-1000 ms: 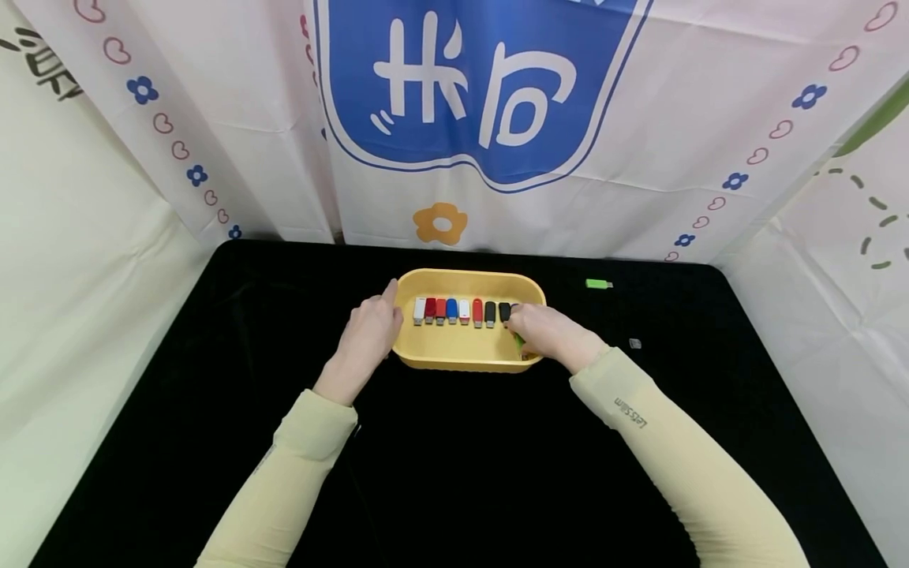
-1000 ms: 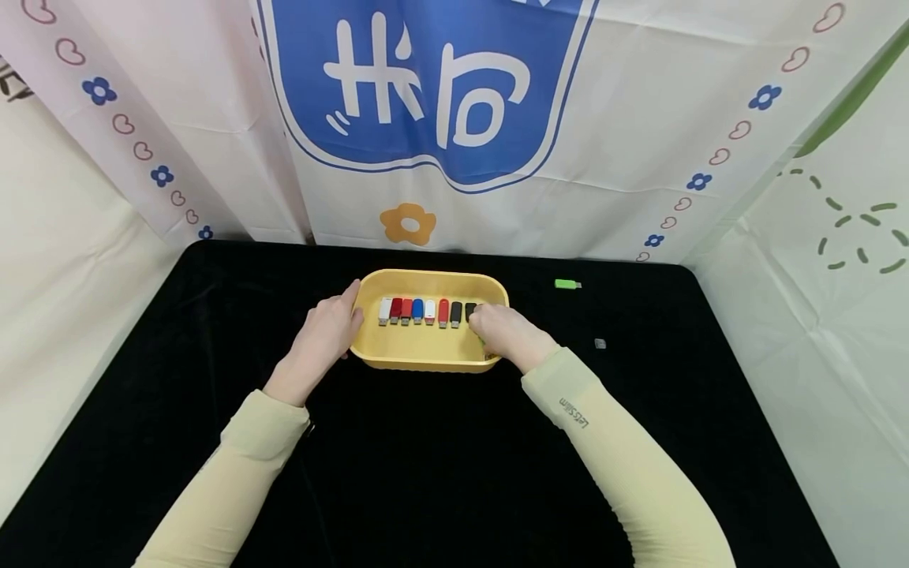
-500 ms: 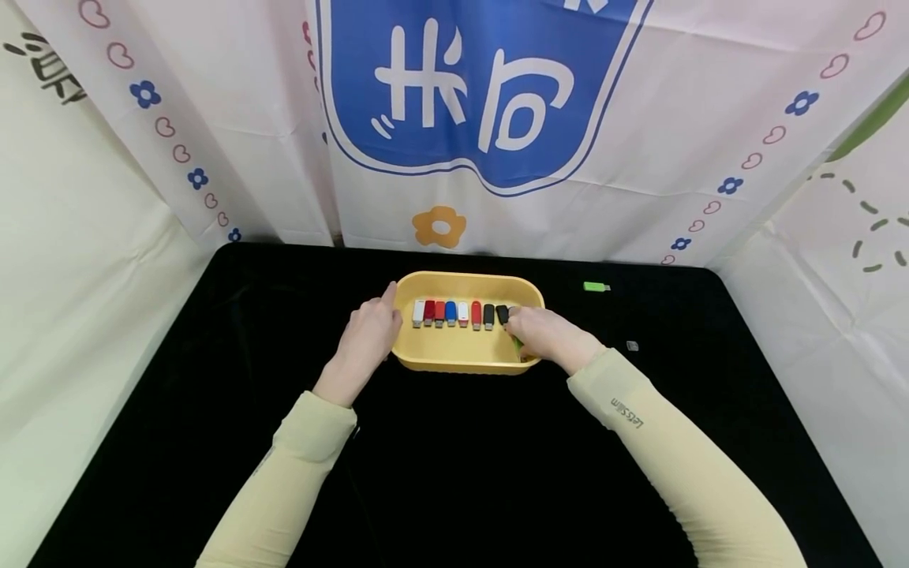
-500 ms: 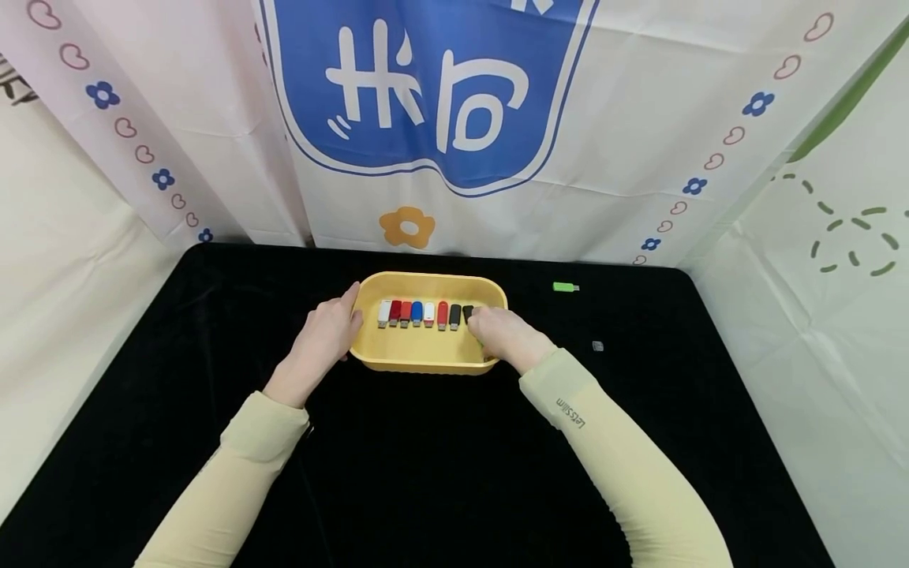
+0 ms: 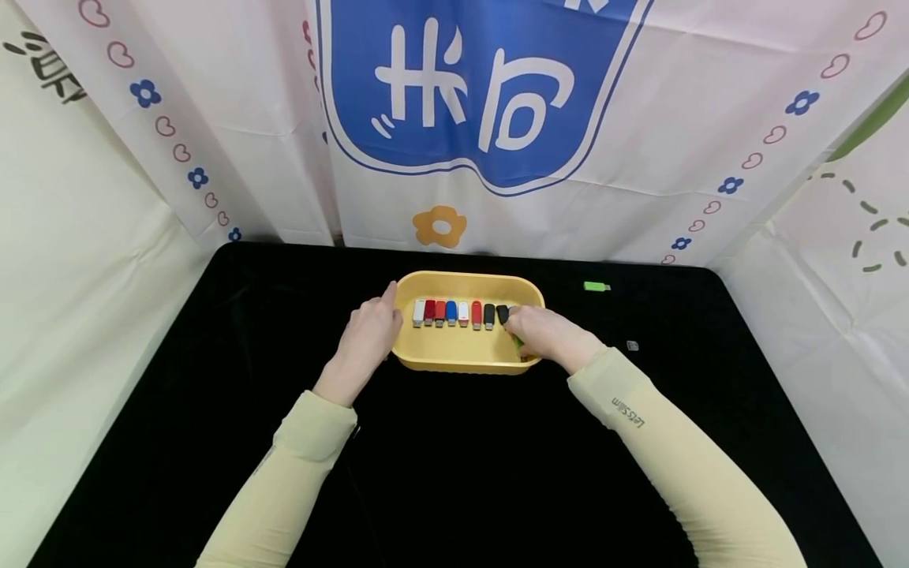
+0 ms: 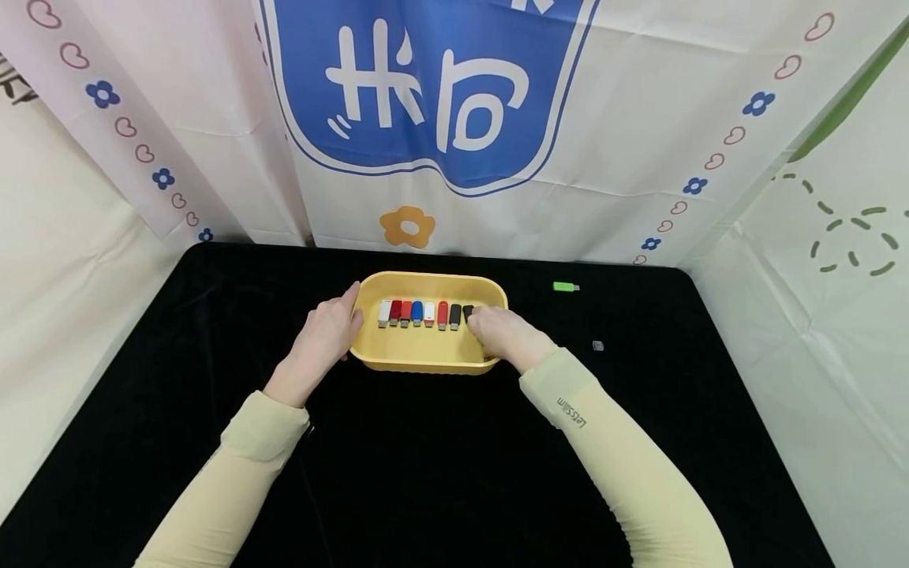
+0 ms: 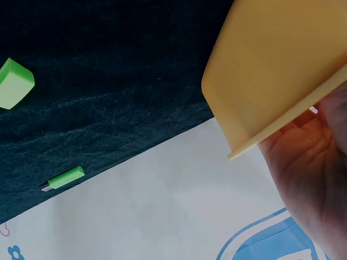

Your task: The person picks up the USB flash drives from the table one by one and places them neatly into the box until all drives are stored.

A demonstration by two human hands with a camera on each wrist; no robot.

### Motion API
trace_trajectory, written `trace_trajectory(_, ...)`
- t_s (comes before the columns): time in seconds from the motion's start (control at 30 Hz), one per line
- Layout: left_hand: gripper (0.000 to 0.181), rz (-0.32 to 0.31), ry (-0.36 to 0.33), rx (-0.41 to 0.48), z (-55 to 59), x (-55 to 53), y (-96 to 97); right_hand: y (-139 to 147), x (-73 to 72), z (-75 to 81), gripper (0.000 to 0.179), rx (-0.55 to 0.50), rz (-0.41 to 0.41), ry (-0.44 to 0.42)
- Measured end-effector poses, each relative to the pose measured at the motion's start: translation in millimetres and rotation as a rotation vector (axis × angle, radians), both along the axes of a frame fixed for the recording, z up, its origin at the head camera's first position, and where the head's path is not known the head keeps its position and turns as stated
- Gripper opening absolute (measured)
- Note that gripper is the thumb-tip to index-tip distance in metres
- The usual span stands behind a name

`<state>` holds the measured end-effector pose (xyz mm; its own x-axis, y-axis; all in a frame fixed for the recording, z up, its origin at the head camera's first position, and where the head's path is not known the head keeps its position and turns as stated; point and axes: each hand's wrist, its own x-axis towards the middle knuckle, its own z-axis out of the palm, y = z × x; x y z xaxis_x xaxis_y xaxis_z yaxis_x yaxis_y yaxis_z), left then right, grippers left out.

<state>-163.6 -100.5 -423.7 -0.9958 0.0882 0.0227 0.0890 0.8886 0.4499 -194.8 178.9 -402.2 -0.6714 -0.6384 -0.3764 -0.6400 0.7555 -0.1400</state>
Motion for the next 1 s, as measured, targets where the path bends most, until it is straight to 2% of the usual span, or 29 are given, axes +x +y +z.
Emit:
trace_trajectory(0.13,0.055,0.003,-0.006,-0.002,-0.3,-0.7,0.0,1,2.4,4.7,0.007,-0.022,0.004,0.026)
trace_trajectory(0.27,0.055,-0.001,0.01,-0.014,-0.6,-0.7,0.3,3,5.7,7.0,0.013,-0.068,-0.002,0.111)
trace_trajectory(0.53,0.055,-0.005,0.016,-0.009,-0.8,-1.2,1.1,11,7.8,13.1,0.008,-0.194,-0.031,0.241)
trace_trajectory(0.8,0.054,-0.004,0.026,0.001,-2.1,-2.1,0.9,26,3.0,27.7,0.018,-0.277,-0.136,0.31)
trace_trajectory(1.0,0.054,-0.01,0.028,0.001,-2.1,-0.9,-0.2,48,-1.0,27.5,0.02,-0.372,-0.241,0.399)
